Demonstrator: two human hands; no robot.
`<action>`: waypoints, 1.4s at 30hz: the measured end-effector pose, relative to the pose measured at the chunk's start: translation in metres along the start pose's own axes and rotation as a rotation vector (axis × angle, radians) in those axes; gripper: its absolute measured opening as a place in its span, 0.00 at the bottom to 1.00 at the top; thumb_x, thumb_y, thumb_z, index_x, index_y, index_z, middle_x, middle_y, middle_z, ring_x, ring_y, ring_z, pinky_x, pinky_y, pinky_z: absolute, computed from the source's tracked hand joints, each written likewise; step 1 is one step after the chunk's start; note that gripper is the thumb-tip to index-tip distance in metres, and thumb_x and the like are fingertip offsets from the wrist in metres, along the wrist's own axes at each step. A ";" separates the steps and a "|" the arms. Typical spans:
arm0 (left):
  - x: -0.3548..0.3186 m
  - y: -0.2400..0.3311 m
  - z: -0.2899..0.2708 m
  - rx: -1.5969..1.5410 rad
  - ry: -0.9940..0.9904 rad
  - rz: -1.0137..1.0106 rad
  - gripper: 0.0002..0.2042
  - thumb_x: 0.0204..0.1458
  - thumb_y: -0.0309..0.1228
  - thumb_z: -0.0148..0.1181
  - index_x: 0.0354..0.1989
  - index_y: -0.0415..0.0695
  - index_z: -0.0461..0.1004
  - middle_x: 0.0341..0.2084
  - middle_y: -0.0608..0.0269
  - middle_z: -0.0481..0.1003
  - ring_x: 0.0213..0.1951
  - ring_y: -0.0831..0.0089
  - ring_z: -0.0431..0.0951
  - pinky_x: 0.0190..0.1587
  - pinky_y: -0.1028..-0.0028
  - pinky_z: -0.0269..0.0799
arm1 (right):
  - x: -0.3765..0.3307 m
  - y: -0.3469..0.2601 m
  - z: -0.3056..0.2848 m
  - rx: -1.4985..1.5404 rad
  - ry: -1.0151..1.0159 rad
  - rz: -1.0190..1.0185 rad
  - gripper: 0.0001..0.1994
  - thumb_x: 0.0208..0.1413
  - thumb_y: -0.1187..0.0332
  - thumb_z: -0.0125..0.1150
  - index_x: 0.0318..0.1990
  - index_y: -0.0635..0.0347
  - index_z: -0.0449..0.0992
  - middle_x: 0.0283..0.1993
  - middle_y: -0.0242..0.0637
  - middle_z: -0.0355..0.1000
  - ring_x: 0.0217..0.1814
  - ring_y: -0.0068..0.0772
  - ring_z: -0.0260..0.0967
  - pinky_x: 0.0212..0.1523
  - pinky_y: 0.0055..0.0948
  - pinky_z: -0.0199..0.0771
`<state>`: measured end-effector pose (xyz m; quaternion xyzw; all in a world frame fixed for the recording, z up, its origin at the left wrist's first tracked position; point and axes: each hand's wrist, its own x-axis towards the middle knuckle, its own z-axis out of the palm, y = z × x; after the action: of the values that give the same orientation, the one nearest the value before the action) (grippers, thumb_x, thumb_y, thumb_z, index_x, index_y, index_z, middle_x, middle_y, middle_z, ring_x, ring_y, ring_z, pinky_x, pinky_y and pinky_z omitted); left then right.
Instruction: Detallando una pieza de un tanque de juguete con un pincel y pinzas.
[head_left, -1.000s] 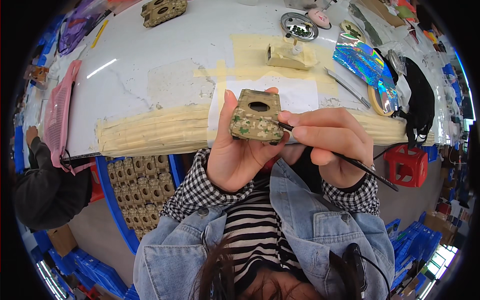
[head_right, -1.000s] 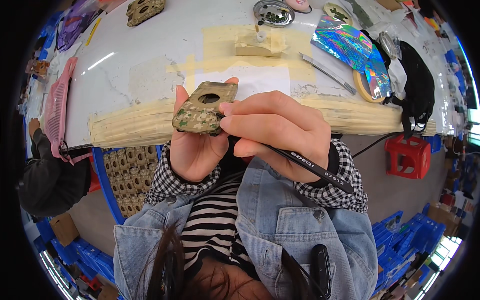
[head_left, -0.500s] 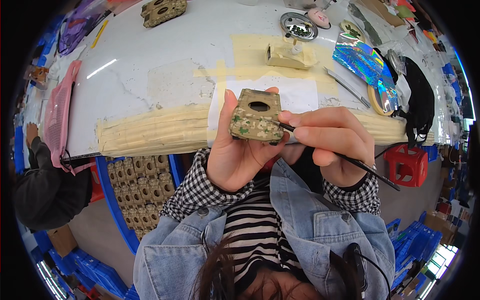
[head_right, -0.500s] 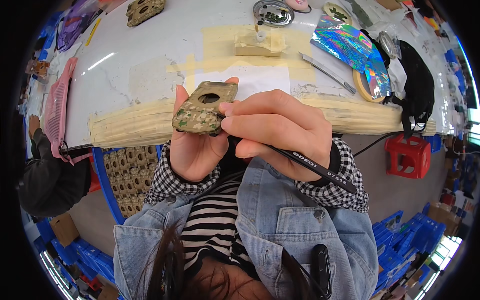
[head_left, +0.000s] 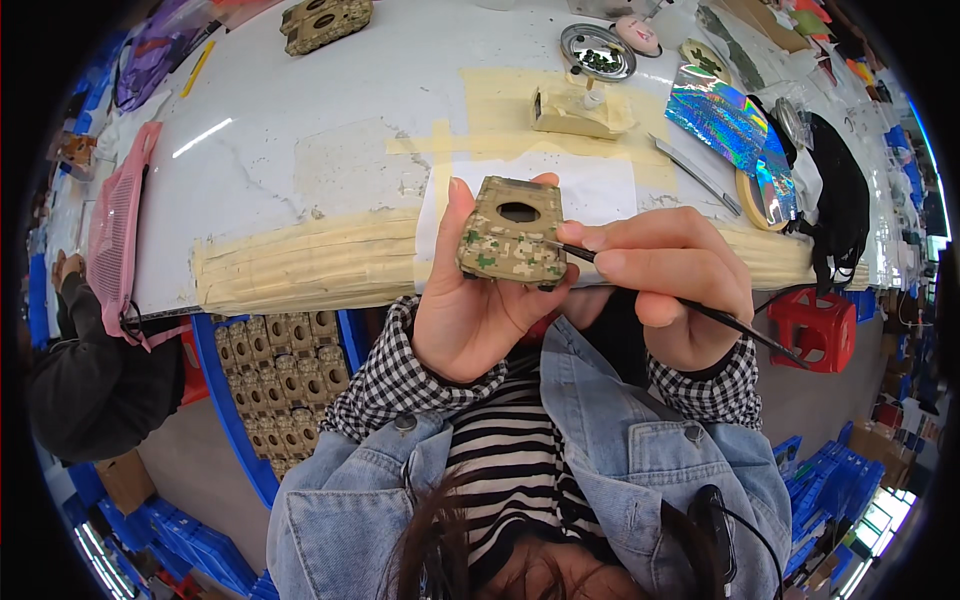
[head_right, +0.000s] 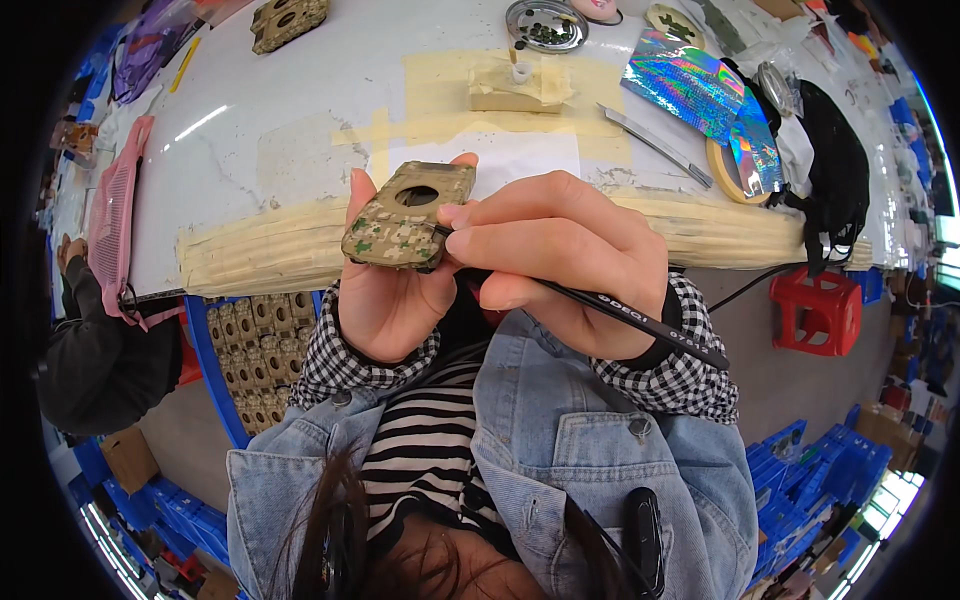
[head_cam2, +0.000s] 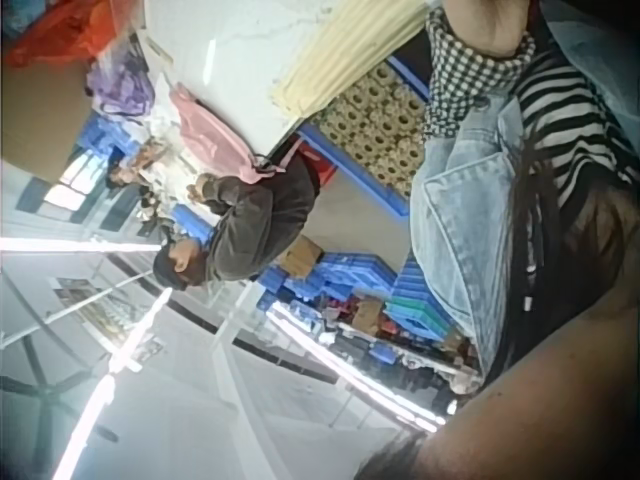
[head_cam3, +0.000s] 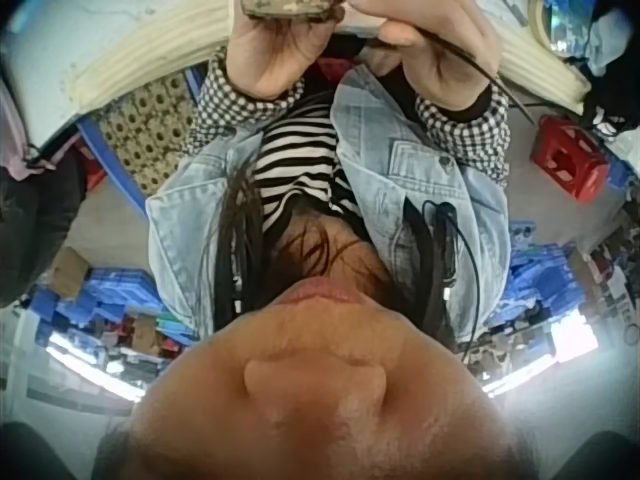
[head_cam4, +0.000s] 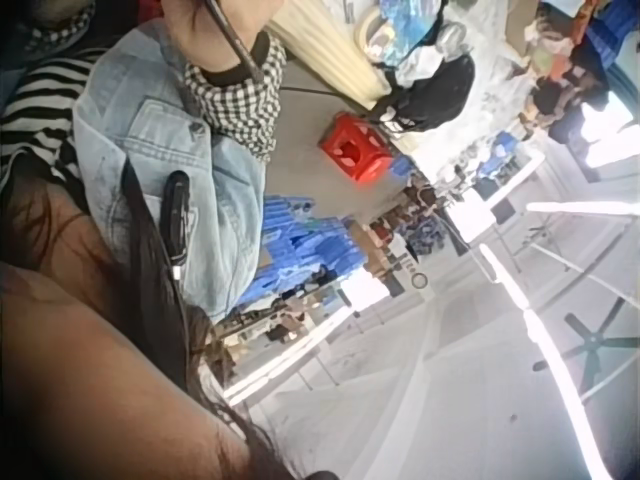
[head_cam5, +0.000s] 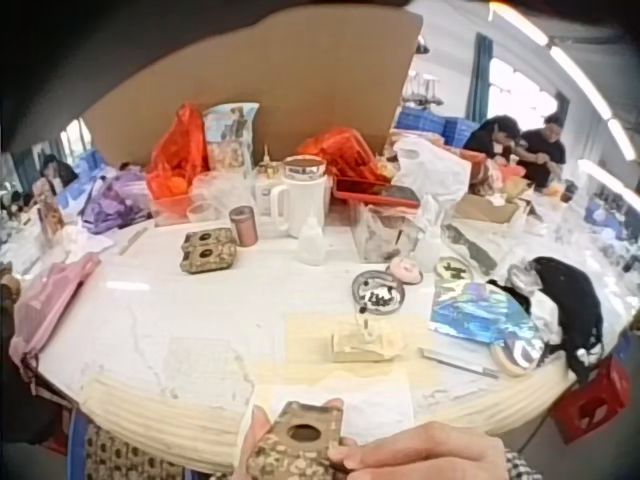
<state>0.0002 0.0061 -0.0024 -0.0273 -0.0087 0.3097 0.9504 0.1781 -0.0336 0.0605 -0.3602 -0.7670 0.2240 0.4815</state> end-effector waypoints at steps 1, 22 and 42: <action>0.000 0.000 -0.001 -0.002 -0.009 -0.002 0.31 0.58 0.57 0.32 0.60 0.44 0.55 0.47 0.54 0.70 0.47 0.64 0.74 0.50 0.68 0.74 | 0.000 0.001 0.000 0.017 0.003 -0.002 0.14 0.49 0.65 0.61 0.41 0.62 0.75 0.40 0.44 0.73 0.38 0.37 0.73 0.37 0.28 0.74; -0.001 -0.001 0.000 -0.026 -0.013 -0.008 0.32 0.57 0.57 0.33 0.60 0.44 0.55 0.46 0.52 0.69 0.45 0.62 0.75 0.48 0.68 0.76 | 0.002 0.000 -0.003 0.042 -0.026 0.012 0.12 0.48 0.69 0.62 0.40 0.63 0.75 0.39 0.45 0.73 0.39 0.38 0.73 0.39 0.29 0.74; -0.019 0.010 -0.009 0.159 -0.282 0.076 0.40 0.55 0.54 0.44 0.65 0.42 0.34 0.46 0.42 0.65 0.44 0.54 0.73 0.47 0.62 0.74 | -0.010 0.010 -0.009 0.113 0.216 -0.056 0.22 0.63 0.51 0.35 0.37 0.62 0.67 0.33 0.48 0.66 0.34 0.45 0.71 0.39 0.39 0.72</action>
<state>-0.0209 0.0027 -0.0121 0.0914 -0.1162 0.3460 0.9265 0.1924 -0.0346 0.0517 -0.3331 -0.7067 0.2132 0.5867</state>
